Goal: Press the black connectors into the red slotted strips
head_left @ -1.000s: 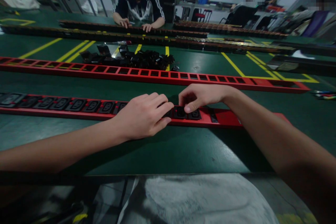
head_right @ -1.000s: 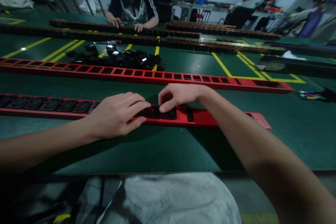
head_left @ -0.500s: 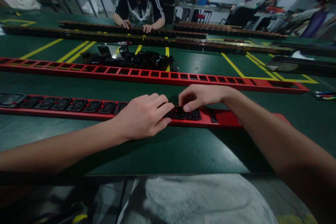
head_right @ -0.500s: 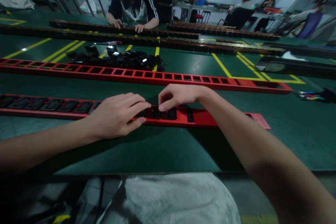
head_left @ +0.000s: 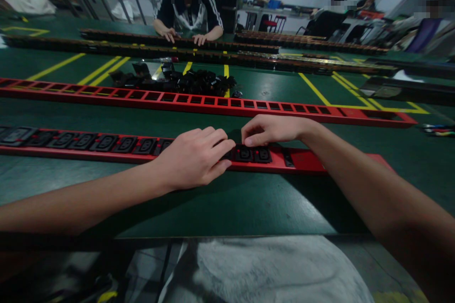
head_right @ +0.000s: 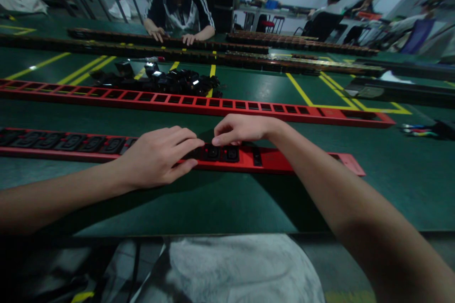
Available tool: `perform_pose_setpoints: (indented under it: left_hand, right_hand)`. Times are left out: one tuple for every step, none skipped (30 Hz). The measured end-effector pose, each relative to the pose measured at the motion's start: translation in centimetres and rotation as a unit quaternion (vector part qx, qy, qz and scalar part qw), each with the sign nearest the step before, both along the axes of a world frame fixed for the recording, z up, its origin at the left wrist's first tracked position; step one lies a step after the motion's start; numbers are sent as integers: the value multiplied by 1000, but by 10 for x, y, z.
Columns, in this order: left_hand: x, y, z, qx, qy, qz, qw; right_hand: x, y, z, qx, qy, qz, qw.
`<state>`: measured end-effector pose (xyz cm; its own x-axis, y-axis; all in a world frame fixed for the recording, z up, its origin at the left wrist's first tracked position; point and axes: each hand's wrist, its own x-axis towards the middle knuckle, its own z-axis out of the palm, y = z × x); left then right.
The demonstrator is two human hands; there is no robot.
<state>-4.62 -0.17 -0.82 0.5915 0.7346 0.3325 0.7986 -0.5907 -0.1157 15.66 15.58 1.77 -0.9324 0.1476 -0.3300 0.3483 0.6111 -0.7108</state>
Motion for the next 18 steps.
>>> perform_pose_setpoints:
  left_hand:
    - [0, 0, 0, 0, 1, 1, 1000]
    - [1, 0, 0, 1, 1, 2, 1000]
    - [1, 0, 1, 2, 2, 3, 1000]
    - [2, 0, 1, 3, 2, 3, 1000]
    - [2, 0, 1, 2, 2, 3, 1000]
    - [2, 0, 1, 1, 2, 1, 1000]
    - [1, 1, 1, -1, 1, 0, 1000]
    - [0, 1, 0, -2, 0, -1, 1000]
    - [-2, 1, 0, 0, -1, -3, 1000]
    - [-3, 1, 0, 5, -3, -5, 1000]
    - [-4, 0, 0, 16, -6, -8, 1000]
    - [-2, 0, 1, 32, -13, -12, 999]
    - [2, -2, 2, 49, -18, -21, 998]
    - [10, -3, 4, 65, -22, -35, 997]
    - [21, -5, 7, 77, -23, -55, 995]
    - [38, -7, 11, 76, -12, -85, 993]
    - [57, -9, 16, 69, 1, -122, 990]
    - [80, -11, 21, 60, 10, -154, 986]
  right_hand:
    - [0, 0, 0, 1, 1, -2, 1000]
    - [0, 0, -1, 2, 1, -4, 1000]
    - [0, 0, -1, 3, 2, -6, 1000]
    - [0, 0, -1, 4, 2, -7, 1000]
    - [0, 0, -1, 4, 1, -9, 1000]
    - [0, 0, -2, 3, 1, -10, 1000]
    - [0, 0, -2, 2, 1, -11, 1000]
    - [0, 0, -2, 1, 2, -12, 1000]
    - [0, 0, -3, 0, 2, -13, 1000]
    - [0, 0, -3, 0, 2, -14, 1000]
    - [0, 0, -4, 1, 3, -16, 1000]
    - [0, 0, -4, 2, 4, -18, 1000]
    - [0, 0, -5, 3, 6, -20, 1000]
    - [-1, 0, -5, 5, 9, -21, 1000]
    - [-1, 0, -5, 8, 13, -21, 1000]
    - [-1, 0, -6, 11, 16, -22, 1000]
    - [-2, -1, -6, 16, 17, -24, 999]
    - [-2, -1, -5, 21, 16, -27, 999]
